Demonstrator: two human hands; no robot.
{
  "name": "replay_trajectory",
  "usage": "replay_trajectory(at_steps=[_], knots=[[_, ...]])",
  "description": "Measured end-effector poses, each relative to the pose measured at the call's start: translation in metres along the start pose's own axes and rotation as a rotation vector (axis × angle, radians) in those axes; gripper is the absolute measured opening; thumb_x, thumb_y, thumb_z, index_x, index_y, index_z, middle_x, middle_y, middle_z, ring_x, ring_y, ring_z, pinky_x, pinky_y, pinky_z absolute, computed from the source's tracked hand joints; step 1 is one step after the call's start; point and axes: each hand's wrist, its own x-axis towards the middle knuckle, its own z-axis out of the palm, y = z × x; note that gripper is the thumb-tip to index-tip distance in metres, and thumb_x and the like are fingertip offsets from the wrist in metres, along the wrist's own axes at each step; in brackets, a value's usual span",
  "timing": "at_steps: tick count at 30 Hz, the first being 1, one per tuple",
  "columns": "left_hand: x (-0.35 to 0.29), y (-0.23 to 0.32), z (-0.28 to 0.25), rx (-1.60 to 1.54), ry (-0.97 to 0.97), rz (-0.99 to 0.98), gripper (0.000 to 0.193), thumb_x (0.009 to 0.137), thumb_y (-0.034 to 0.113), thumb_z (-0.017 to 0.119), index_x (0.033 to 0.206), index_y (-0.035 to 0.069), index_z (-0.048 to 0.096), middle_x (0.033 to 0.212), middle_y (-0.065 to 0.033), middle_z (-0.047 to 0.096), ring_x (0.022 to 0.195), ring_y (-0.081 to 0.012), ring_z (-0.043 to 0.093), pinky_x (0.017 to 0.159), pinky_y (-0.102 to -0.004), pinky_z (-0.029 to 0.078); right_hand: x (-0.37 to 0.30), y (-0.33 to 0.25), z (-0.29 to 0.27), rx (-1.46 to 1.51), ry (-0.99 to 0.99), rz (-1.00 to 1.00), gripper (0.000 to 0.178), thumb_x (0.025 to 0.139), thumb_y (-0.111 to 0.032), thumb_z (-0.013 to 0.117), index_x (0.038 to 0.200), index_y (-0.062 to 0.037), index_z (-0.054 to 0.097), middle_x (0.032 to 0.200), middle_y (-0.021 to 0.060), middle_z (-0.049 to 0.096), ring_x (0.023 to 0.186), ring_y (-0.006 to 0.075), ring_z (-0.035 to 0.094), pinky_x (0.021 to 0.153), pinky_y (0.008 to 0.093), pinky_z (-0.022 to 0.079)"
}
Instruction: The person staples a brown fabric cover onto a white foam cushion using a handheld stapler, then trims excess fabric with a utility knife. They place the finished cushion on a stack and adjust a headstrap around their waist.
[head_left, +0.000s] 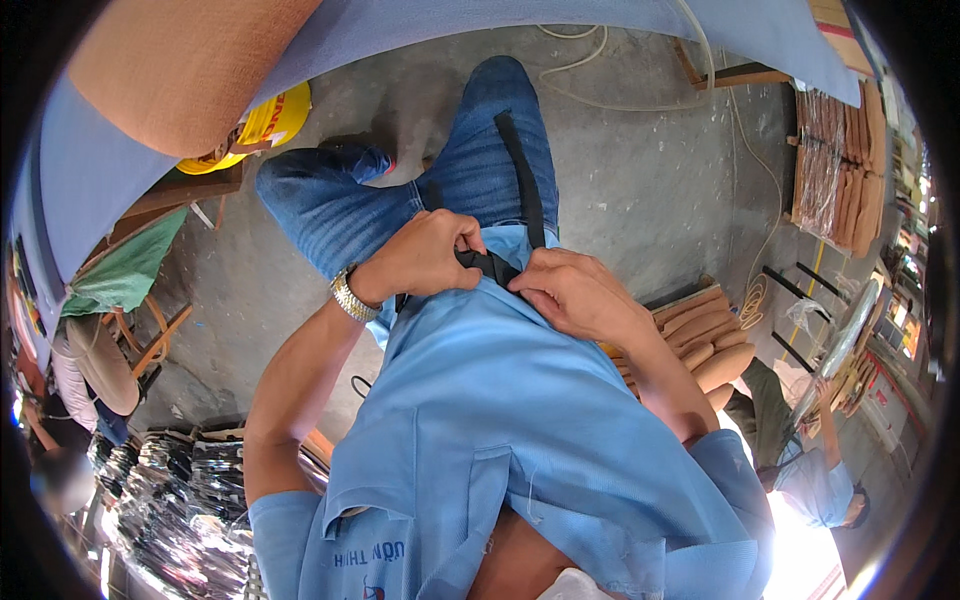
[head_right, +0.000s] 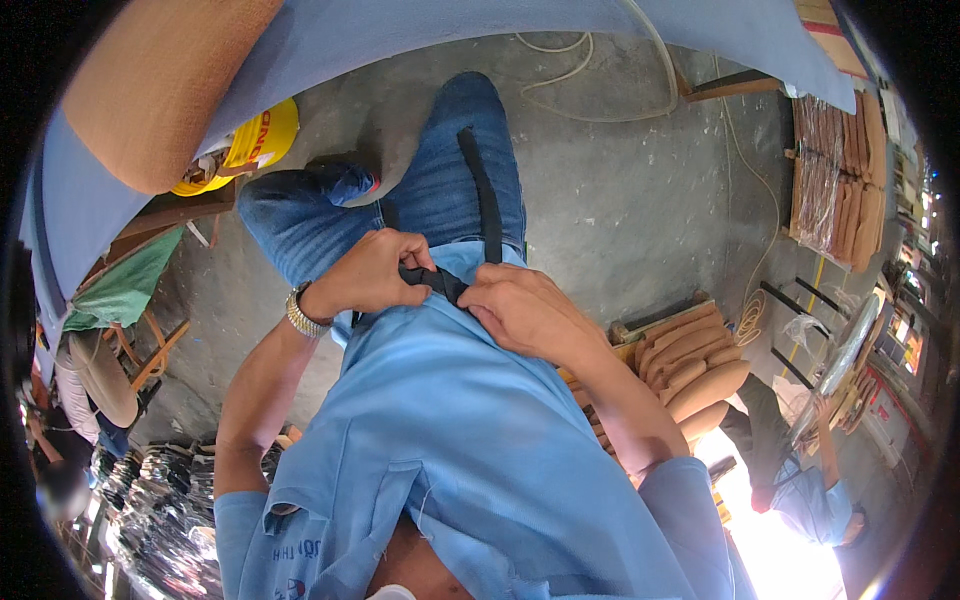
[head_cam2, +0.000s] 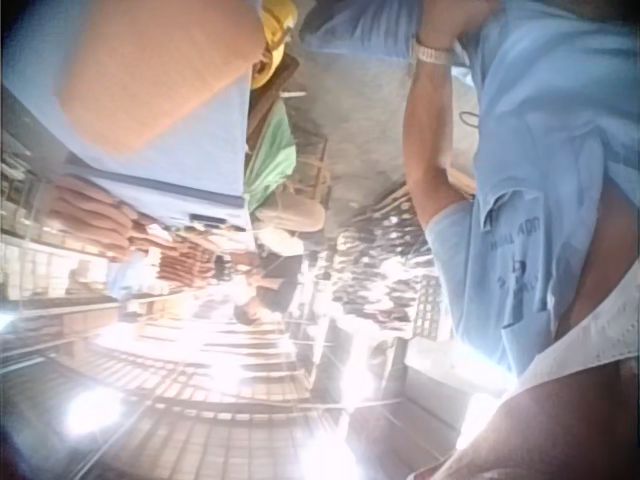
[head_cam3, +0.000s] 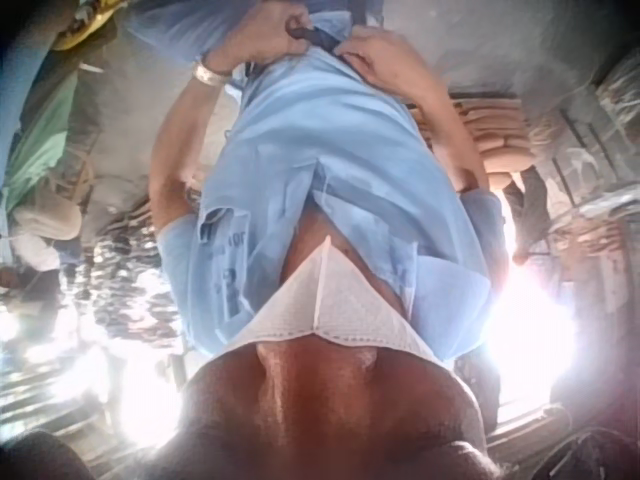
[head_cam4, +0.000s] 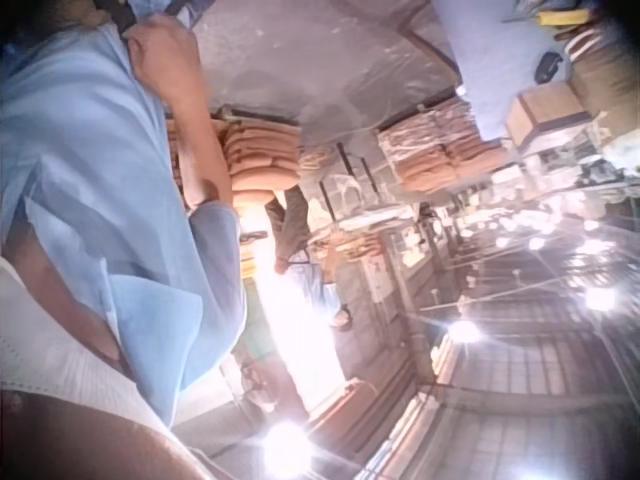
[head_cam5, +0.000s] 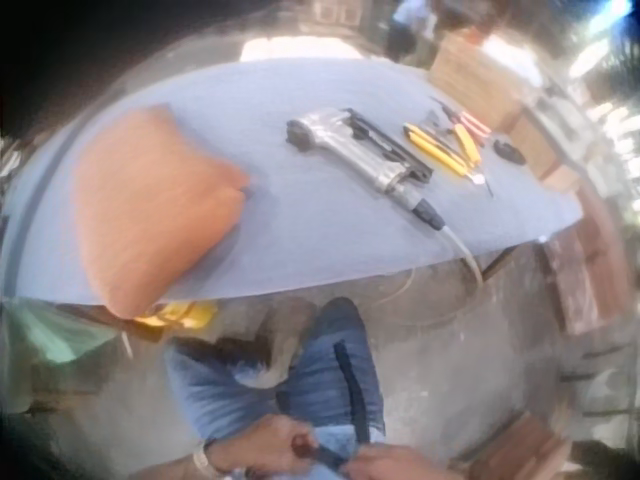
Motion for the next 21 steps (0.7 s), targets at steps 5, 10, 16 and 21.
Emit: replay_trajectory(at_steps=[5, 10, 16, 21], knots=[[0.002, -0.006, -0.002, -0.157, -0.06, 0.016, 0.027, 0.072, 0.014, 0.084, 0.091, -0.003, 0.075, 0.086, -0.008, 0.075, 0.083, -0.0132, 0.066, 0.079, -0.0313, 0.052, 0.005, -0.012, 0.012, -0.124, -0.009, 0.016, 0.018, 0.092, -0.011, 0.068, 0.107, -0.0104, 0.078, 0.092, 0.0108, 0.068, 0.087, 0.0332, 0.069, 0.076, 0.0452, 0.055], [0.002, -0.008, -0.003, -0.325, -0.148, -0.02, 0.022, 0.076, 0.013, 0.084, 0.092, 0.0, 0.076, 0.086, -0.0011, 0.073, 0.085, -0.0105, 0.06, 0.084, -0.0295, 0.049, 0.008, -0.016, 0.025, -0.196, 0.115, 0.033, 0.011, 0.09, -0.011, 0.071, 0.101, -0.0082, 0.072, 0.09, 0.0109, 0.069, 0.084, 0.0335, 0.069, 0.073, 0.0456, 0.055], [-0.001, 0.0, -0.005, -0.537, -0.237, -0.325, 0.025, 0.079, 0.016, 0.086, 0.097, 0.003, 0.074, 0.079, 0.0044, 0.064, 0.069, -0.0041, 0.052, 0.055, -0.0233, 0.039, 0.011, -0.006, 0.038, -0.205, 0.288, 0.044, 0.02, 0.088, -0.015, 0.073, 0.101, -0.0081, 0.06, 0.085, 0.0087, 0.066, 0.076, 0.0316, 0.07, 0.061, 0.0451, 0.055], [-0.002, 0.001, -0.008, -0.595, -0.297, -0.257, 0.025, 0.082, 0.016, 0.086, 0.098, 0.002, 0.073, 0.083, 0.0047, 0.062, 0.057, -0.0003, 0.042, 0.045, -0.0215, 0.027, 0.011, 0.001, 0.046, -0.21, 0.48, 0.004, 0.023, 0.081, -0.01, 0.079, 0.1, -0.0081, 0.065, 0.086, 0.0056, 0.069, 0.068, 0.0234, 0.07, 0.058, 0.0379, 0.055]])
